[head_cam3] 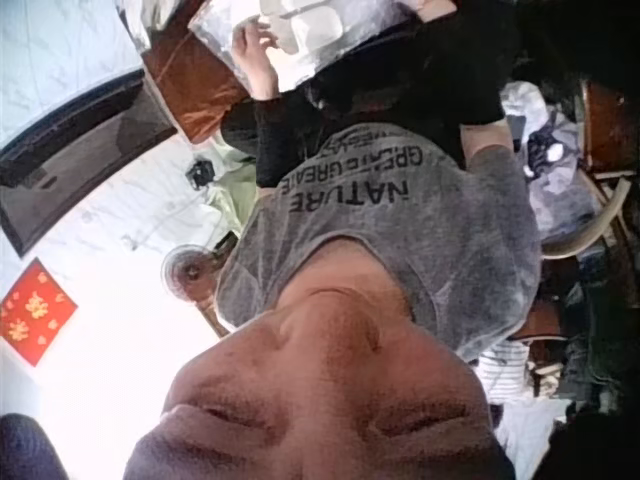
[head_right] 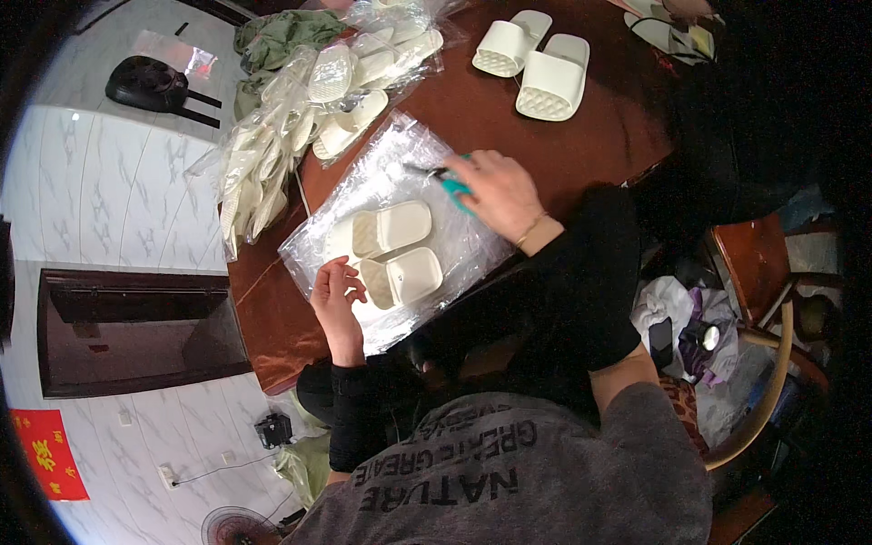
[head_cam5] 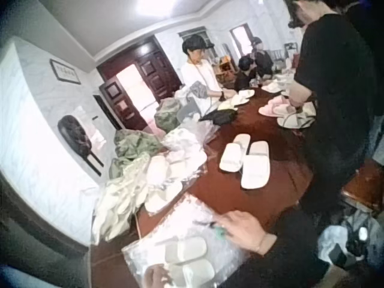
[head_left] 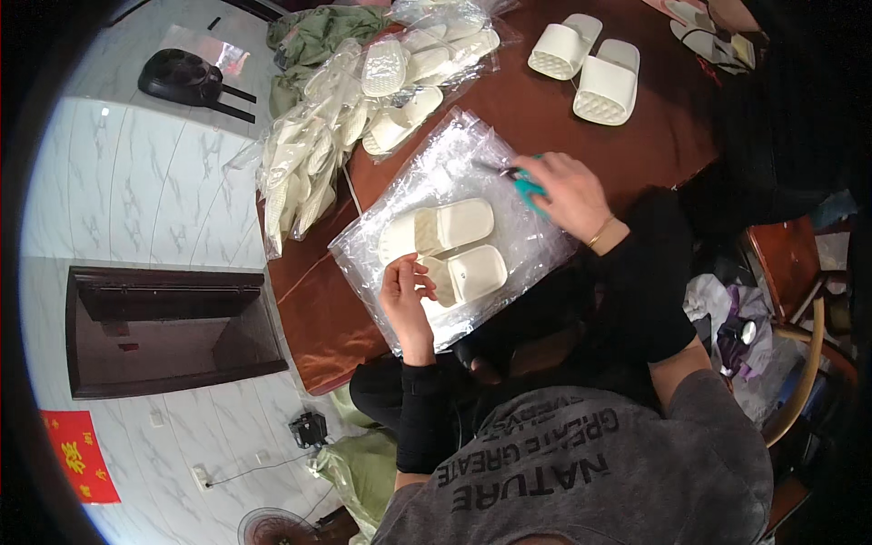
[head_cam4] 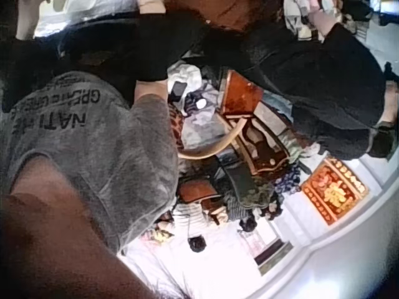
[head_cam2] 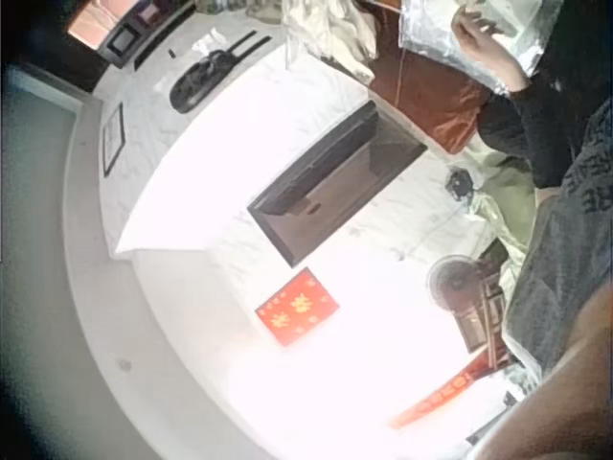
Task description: Packaging pairs of white slippers into clear plastic bags while trimming excess material.
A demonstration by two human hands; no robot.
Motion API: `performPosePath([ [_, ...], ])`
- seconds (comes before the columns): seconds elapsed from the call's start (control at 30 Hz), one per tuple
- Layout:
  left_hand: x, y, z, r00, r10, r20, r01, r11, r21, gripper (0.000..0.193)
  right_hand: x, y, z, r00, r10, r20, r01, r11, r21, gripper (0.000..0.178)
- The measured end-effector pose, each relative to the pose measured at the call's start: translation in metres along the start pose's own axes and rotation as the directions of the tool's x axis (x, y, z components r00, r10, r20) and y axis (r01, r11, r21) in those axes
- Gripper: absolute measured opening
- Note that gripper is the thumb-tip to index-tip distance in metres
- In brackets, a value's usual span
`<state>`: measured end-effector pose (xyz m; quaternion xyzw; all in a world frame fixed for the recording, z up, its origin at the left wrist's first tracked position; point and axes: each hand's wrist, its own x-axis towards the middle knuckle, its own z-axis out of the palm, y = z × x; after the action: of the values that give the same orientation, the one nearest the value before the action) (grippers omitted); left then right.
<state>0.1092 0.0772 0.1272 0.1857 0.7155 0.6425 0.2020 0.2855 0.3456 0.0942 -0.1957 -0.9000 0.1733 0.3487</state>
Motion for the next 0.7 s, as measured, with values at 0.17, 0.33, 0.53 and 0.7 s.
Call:
performPosePath([
  [0.17, 0.0, 0.01, 0.007, 1.0, 0.015, 0.022, -0.014, 0.998, -0.055, 0.027, -0.007, -0.056, 0.037, 0.965, -0.226, 0.13, 0.227, 0.974, 0.004, 0.043],
  [0.33, -0.005, 0.013, 0.008, 1.0, 0.01, 0.01, -0.01, 0.999, -0.033, 0.026, -0.007, -0.094, 0.081, 0.973, -0.208, 0.103, 0.206, 0.978, 0.029, 0.032],
  [0.53, -0.004, 0.009, 0.004, 0.998, 0.022, 0.061, -0.021, 1.0, -0.017, 0.024, -0.005, -0.102, 0.089, 0.981, -0.12, 0.152, 0.11, 0.991, 0.069, 0.025],
  [0.7, -0.019, 0.031, -0.01, 0.996, 0.075, 0.057, -0.067, 0.989, -0.133, 0.022, -0.007, -0.062, 0.061, 0.99, 0.033, 0.14, -0.037, 0.999, 0.03, 0.027],
])
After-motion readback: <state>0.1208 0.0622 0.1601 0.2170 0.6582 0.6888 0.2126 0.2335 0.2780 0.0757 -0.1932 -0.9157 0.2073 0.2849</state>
